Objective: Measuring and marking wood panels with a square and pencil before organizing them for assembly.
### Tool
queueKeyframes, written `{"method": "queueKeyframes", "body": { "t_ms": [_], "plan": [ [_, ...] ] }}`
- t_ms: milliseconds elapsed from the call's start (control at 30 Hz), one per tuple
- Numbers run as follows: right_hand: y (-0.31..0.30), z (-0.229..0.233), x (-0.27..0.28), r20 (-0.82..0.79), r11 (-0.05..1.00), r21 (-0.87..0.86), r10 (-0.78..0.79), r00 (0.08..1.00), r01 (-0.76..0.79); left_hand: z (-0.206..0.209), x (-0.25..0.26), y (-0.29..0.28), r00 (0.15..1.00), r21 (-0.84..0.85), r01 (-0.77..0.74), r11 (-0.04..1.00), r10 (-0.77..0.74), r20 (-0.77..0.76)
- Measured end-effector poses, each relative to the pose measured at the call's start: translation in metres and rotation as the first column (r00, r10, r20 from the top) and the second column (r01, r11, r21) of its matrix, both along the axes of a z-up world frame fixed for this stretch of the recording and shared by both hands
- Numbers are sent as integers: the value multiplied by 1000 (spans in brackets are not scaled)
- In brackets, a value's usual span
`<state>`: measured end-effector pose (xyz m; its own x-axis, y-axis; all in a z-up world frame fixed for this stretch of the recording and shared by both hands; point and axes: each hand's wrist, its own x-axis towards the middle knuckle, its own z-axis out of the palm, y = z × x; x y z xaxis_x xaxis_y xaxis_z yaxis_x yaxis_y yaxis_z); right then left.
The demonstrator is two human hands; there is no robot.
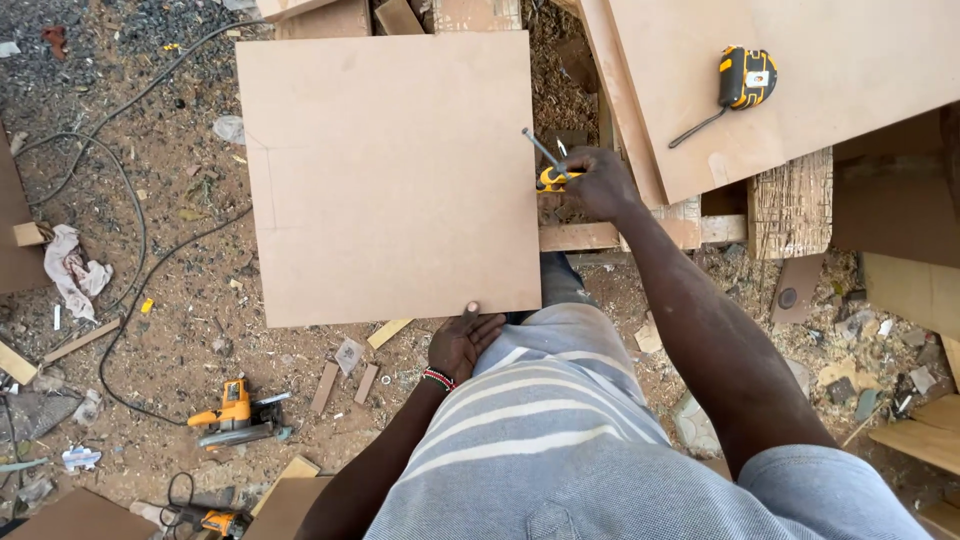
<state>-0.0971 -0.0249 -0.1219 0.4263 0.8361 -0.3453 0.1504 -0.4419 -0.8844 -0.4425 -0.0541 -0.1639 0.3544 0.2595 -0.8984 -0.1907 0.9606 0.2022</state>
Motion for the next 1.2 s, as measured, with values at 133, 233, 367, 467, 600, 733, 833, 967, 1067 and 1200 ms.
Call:
{"method": "queueKeyframes", "body": {
  "t_ms": [133, 233, 367, 467, 600, 733, 833, 967, 1067, 1200],
  "plan": [
    [0, 4, 10, 20, 1000, 0, 4, 1000, -4, -8, -1, -2, 986, -13, 164, 986, -164, 5],
    [4, 0, 9, 42, 1000, -17, 9, 999, -9, -43, -14, -3, 931, 78, 362, 929, -364, 13],
    [12, 38, 2, 87, 997, -73, 21, 996, -14, 75, 33, 76, 125, 411, 888, -208, -750, -650],
    [8, -17, 15, 110, 999, -10, 47, 993, -46, 168, 98, 118, 481, 517, 671, -531, -218, -849],
    [6, -7, 8, 40, 998, 50, -28, 999, 26, 183, 156, 163, 402, 401, 556, -729, -186, -896],
    [3, -6, 1, 10, 995, 77, -65, 998, 64, 181, 177, 178, 34, 35, 479, -877, -21, -999],
    [8, -6, 11, 10, 994, 80, -75, 997, 74, 206, 192, 159, -40, 105, 427, -898, -135, -990],
    [12, -9, 6, -12, 991, 94, -96, 995, 97, 224, 224, 147, 67, 468, 474, -746, -499, -864],
    [9, 2, 24, -458, 967, -64, -248, 854, 247, 209, 235, 162, 74, 358, 514, -779, -375, -924],
    [18, -1, 14, 45, 999, 35, -36, 998, 34, 198, 239, 186, -15, 69, 563, -823, -94, -995]
  ]
}}
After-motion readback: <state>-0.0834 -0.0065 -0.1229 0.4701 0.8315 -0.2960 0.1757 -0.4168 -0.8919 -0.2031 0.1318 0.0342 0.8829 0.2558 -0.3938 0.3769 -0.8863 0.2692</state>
